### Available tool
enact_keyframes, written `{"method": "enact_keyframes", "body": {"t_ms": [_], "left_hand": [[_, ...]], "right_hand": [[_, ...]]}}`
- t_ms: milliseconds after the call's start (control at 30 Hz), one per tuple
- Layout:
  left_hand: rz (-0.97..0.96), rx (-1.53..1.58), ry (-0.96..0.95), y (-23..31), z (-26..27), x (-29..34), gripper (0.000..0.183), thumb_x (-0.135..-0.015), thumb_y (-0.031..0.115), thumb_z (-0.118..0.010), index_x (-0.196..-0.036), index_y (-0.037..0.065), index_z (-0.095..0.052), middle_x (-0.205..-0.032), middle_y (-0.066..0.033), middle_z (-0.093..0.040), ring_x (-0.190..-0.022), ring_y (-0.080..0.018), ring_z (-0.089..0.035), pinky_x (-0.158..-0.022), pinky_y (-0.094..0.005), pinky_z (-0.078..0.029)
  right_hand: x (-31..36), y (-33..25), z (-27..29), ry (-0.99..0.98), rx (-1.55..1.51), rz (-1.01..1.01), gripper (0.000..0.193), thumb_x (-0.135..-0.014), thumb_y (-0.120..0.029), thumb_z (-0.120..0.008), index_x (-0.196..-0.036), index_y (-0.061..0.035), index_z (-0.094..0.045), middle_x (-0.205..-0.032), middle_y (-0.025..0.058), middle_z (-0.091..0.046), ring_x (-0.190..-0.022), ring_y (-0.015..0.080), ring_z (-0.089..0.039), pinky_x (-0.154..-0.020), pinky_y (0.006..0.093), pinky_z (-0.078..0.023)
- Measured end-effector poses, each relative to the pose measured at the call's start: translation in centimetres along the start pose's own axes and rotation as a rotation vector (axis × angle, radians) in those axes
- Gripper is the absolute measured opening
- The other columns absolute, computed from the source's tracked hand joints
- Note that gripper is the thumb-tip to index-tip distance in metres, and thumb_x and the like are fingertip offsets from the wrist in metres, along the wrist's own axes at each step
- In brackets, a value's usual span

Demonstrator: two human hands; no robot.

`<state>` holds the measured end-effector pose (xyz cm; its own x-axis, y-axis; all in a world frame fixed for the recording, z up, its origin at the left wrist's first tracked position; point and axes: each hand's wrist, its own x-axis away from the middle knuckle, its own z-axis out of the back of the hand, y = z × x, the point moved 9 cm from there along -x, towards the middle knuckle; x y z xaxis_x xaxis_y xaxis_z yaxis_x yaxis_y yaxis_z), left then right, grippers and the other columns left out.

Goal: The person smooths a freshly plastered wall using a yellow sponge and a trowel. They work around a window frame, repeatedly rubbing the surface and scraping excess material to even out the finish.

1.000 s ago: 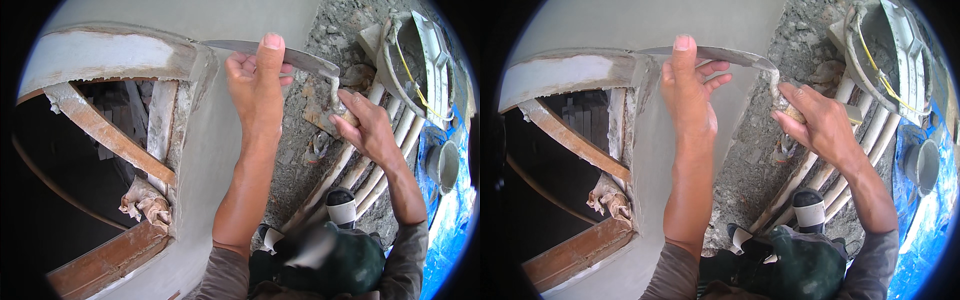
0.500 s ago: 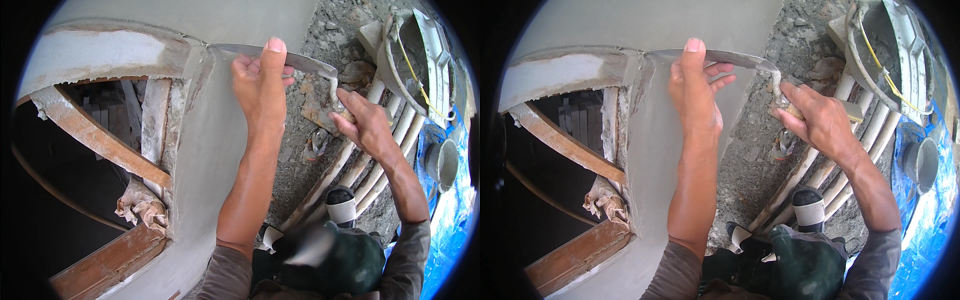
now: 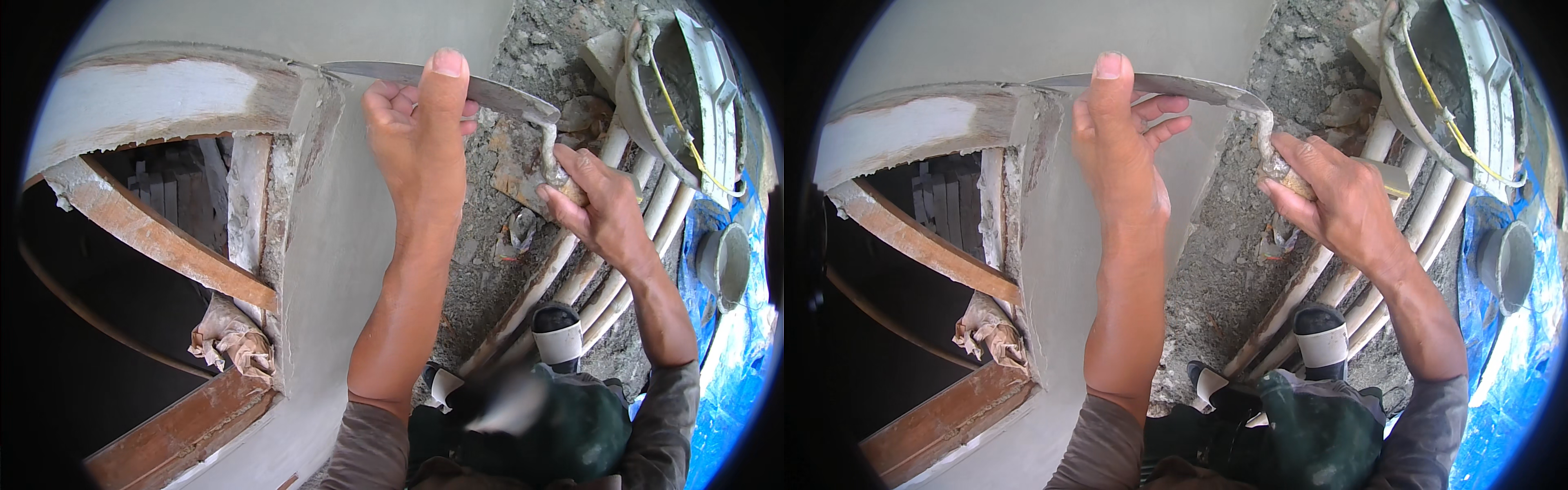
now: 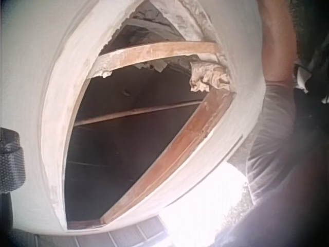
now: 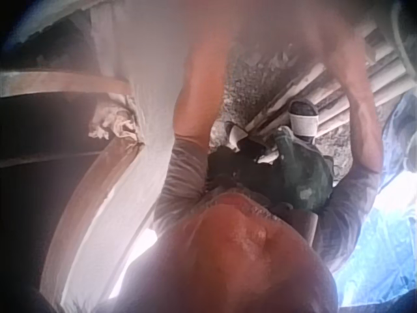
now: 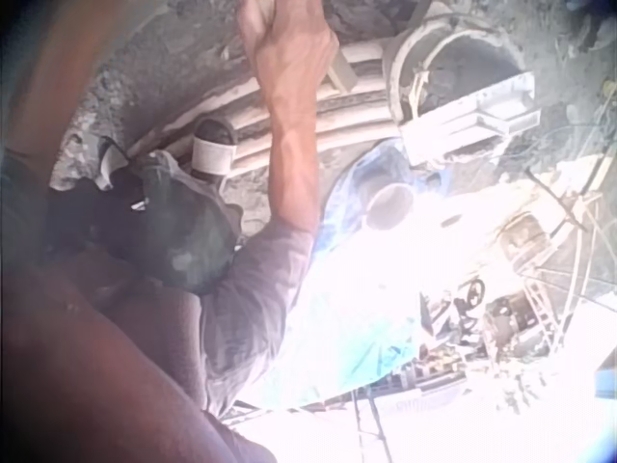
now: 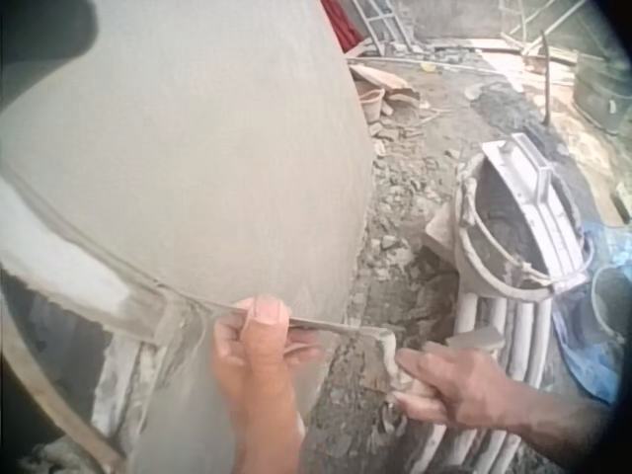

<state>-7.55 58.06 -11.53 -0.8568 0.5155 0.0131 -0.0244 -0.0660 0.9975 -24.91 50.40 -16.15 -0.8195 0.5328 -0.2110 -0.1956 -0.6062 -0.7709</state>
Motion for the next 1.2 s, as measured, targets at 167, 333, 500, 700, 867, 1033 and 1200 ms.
{"method": "enact_keyframes", "body": {"t_ms": [167,333,500,700,867,1033,1200], "left_hand": [[-0.075,-0.011,0.006,1.5,0.4,-0.6,0.076,-0.082,0.056,-0.064,-0.116,-0.010,-0.044,-0.097,-0.0168,-0.055,-0.080,-0.0259,-0.064,-0.067,-0.0372,-0.052],[-0.068,-0.016,0.006,1.0,0.6,-0.9,0.077,-0.083,0.056,-0.064,-0.115,-0.011,-0.045,-0.098,-0.0175,-0.055,-0.081,-0.0274,-0.064,-0.067,-0.0377,-0.053],[-0.049,0.002,0.006,0.2,0.5,-0.8,0.076,-0.083,0.055,-0.065,-0.114,-0.012,-0.046,-0.098,-0.0180,-0.055,-0.083,-0.0286,-0.065,-0.067,-0.0384,-0.053],[0.013,0.005,0.006,-2.0,0.4,-0.4,0.073,-0.085,0.051,-0.063,-0.115,-0.013,-0.044,-0.100,-0.0192,-0.055,-0.083,-0.0288,-0.066,-0.068,-0.0393,-0.054],[0.073,0.003,0.008,-3.4,0.1,0.0,0.071,-0.086,0.050,-0.063,-0.113,-0.013,-0.045,-0.100,-0.0188,-0.055,-0.082,-0.0278,-0.065,-0.066,-0.0379,-0.054],[0.088,-0.017,-0.023,-4.3,-0.1,1.0,0.070,-0.086,0.052,-0.064,-0.111,-0.010,-0.046,-0.099,-0.0173,-0.054,-0.078,-0.0252,-0.065,-0.062,-0.0334,-0.054],[0.070,-0.048,-0.013,-3.5,0.3,0.3,0.073,-0.085,0.055,-0.065,-0.110,-0.010,-0.046,-0.098,-0.0160,-0.054,-0.076,-0.0240,-0.065,-0.062,-0.0328,-0.053]], "right_hand": [[-1.3,-1.0,0.4,0.031,-0.022,0.048,0.045,-0.084,-0.026,-0.072,-0.120,-0.0038,-0.060,-0.083,0.0135,-0.061,-0.069,0.0311,-0.063,-0.063,0.0400,-0.051],[-1.5,-0.2,-0.1,0.005,0.002,0.033,0.045,-0.084,-0.028,-0.072,-0.120,-0.0035,-0.060,-0.084,0.0125,-0.062,-0.070,0.0296,-0.064,-0.064,0.0396,-0.051],[-1.3,0.4,-0.3,0.006,0.038,0.025,0.044,-0.086,-0.030,-0.070,-0.120,-0.0050,-0.060,-0.086,0.0117,-0.063,-0.072,0.0293,-0.064,-0.064,0.0400,-0.052],[-0.6,1.7,-1.0,-0.036,0.064,-0.015,0.043,-0.086,-0.031,-0.069,-0.120,-0.0060,-0.059,-0.088,0.0118,-0.063,-0.073,0.0309,-0.065,-0.064,0.0407,-0.052],[0.2,2.5,-1.4,-0.075,0.088,-0.025,0.043,-0.085,-0.028,-0.070,-0.120,-0.0058,-0.059,-0.086,0.0123,-0.062,-0.072,0.0315,-0.064,-0.063,0.0417,-0.051],[1.7,2.5,-1.3,-0.063,0.072,-0.050,0.043,-0.084,-0.028,-0.071,-0.119,-0.0054,-0.060,-0.085,0.0124,-0.061,-0.070,0.0318,-0.063,-0.062,0.0411,-0.050],[0.9,1.7,-1.0,-0.030,0.053,-0.025,0.043,-0.084,-0.028,-0.072,-0.119,-0.0048,-0.060,-0.084,0.0126,-0.061,-0.070,0.0320,-0.062,-0.062,0.0406,-0.050]]}}
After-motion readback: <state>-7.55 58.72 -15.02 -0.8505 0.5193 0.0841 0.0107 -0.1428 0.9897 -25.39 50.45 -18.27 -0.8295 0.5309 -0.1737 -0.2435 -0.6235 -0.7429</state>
